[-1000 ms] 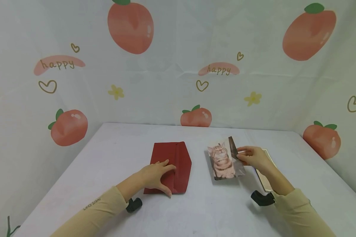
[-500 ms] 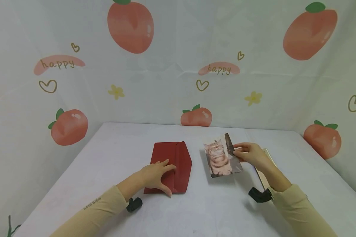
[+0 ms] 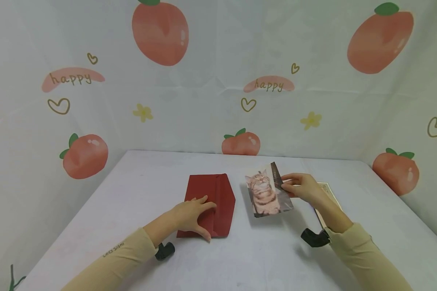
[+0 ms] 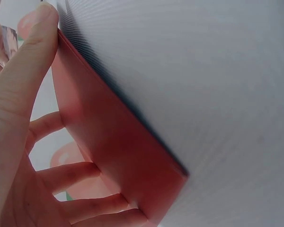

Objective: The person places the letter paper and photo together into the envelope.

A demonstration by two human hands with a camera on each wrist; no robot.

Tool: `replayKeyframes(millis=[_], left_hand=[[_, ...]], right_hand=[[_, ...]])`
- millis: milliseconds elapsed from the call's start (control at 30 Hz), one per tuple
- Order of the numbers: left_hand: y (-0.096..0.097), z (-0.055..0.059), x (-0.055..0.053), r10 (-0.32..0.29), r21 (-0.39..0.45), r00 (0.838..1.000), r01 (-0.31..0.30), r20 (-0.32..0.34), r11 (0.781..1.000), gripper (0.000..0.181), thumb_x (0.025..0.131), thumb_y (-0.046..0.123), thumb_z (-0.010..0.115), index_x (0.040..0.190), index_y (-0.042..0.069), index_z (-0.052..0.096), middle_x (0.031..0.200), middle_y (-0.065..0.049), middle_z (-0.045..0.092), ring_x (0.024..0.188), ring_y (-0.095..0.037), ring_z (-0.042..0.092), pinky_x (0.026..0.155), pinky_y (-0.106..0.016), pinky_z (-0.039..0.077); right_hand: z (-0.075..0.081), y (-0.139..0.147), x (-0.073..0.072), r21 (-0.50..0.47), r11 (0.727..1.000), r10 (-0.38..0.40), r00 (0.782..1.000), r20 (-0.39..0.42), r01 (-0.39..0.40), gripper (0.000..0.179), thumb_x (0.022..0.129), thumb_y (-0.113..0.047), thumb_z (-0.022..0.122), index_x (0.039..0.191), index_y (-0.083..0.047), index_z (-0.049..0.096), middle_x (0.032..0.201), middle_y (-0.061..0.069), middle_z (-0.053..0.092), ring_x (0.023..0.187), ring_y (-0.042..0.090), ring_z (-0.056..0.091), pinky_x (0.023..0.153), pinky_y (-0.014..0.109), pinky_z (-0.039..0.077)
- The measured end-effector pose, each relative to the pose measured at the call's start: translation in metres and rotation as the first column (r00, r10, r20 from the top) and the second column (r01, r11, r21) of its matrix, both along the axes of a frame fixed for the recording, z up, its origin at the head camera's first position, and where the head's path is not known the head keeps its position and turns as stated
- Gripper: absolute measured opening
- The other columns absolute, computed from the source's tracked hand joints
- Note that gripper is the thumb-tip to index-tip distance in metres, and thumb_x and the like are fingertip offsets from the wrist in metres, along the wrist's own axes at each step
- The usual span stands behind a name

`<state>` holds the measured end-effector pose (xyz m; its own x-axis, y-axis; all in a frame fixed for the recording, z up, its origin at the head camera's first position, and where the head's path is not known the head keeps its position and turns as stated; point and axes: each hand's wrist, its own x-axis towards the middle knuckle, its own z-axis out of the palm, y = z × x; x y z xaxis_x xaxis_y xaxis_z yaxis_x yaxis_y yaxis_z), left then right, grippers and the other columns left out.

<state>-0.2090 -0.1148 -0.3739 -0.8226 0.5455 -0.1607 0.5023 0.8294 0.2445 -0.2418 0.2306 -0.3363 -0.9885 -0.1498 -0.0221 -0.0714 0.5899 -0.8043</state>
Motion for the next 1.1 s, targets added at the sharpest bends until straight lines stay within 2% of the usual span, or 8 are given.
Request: replayKeyframes(millis=[533, 1100], left_hand=[[0.0, 0.0, 0.0, -0.005, -0.004, 1.0, 0.005, 0.005, 1.0, 0.089, 0.061, 0.062, 0.076, 0.134, 0.024, 0.044, 0.148, -0.016, 0.037, 0.128, -0.051, 0.04, 0.095, -0.056, 0.045], [0.0, -0.001, -0.002, -0.001, -0.011, 1.0, 0.001, 0.001, 1.0, 0.088, 0.062, 0.062, 0.076, 0.134, 0.024, 0.044, 0.147, -0.016, 0.038, 0.128, -0.05, 0.041, 0.095, -0.057, 0.045]], right_hand=[[-0.001, -0.012, -0.005, 0.006, 1.0, 0.001, 1.0, 0.016, -0.001, 0.037, 0.089, -0.006, 0.06, 0.121, 0.01, 0.053, 0.102, 0.024, 0.065, 0.071, 0.007, 0.06, 0.066, 0.023, 0.056], [-0.005, -0.029, -0.006, -0.049, 0.996, 0.071, 0.997, 0.006, -0.07, 0.035, 0.088, -0.003, 0.06, 0.119, 0.013, 0.054, 0.099, 0.025, 0.067, 0.07, 0.005, 0.061, 0.063, 0.02, 0.056]])
